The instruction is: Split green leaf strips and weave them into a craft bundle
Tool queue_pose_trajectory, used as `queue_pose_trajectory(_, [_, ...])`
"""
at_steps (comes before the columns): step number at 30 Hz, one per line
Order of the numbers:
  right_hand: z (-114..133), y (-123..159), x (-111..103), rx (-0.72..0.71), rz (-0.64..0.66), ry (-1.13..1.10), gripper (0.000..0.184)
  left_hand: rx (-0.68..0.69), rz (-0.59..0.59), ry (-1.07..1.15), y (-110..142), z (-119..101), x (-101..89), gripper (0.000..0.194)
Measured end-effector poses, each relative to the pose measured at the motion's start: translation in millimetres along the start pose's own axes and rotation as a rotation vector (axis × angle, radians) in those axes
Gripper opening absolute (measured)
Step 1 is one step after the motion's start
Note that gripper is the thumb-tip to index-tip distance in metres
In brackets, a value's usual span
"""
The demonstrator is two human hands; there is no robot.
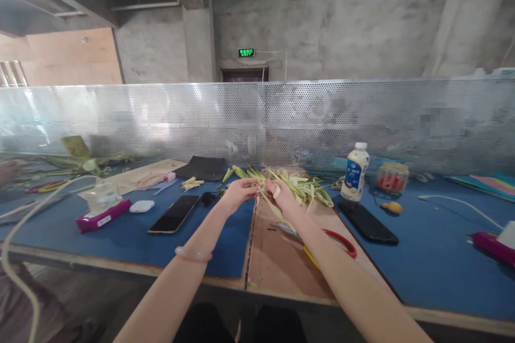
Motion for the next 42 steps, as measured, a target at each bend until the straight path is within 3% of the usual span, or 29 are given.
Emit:
queue_pose_trajectory(7, [-4.3, -2.4, -13.4, 0.203, -0.066, -0.051, 0.022, -0.111, -0.014, -0.017, 1.8, 2.6, -4.8, 0.029])
queue_pose_trajectory(15, [1.9, -5.4, -20.7, 0.408, 0.01, -0.149, 0.032, -0.199, -0.057, -0.006, 0.0, 7.4, -15.7, 0.014])
queue_pose_trajectory(24, [-0.3, -13.7, -29.7, 0.311, 0.038, -0.144, 0.025, -0.275, -0.078, 0.013, 0.5, 8.6, -23.4, 0.007])
queue_pose_trajectory(27, [-0.2, -14.7, -32.0, 0.299, 0.105, -0.112, 0.023, -0.309, -0.047, 0.006, 2.0, 7.2, -21.7, 0.007])
queue_pose_trajectory(31, [3.1, -9.6, -32.4, 0.304, 0.226, -0.066, 0.007, -0.348, 0.004, -0.007, 4.5, 3.7, -17.3, 0.01])
queue_pose_trajectory(33, [4.2, -6.7, -32.2, 0.301, 0.248, -0.035, 0.014, -0.356, 0.024, -0.013, 5.6, 2.1, -15.1, 0.01])
queue_pose_trajectory(36, [3.0, -5.1, -31.9, 0.306, 0.237, 0.019, 0.015, -0.373, 0.046, -0.027, 6.7, 0.7, -12.6, 0.01])
queue_pose_trajectory(40, [-2.8, -8.0, -33.7, 0.335, 0.186, 0.065, 0.002, -0.394, 0.052, -0.042, 7.4, 0.0, -11.8, 0.006])
queue_pose_trajectory(42, [-6.0, -10.5, -36.0, 0.337, 0.138, 0.068, 0.011, -0.389, 0.046, -0.041, 7.2, -0.1, -12.6, 0.007])
Point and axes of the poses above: each hand's wrist, its own y-axis away from the middle knuckle, its own x-axis out of the palm, z = x × y, the point moved 1 cm from there along -y, towards the middle knuckle, and after that the axes turned 12 degrees about z, right-handed, at the moved point
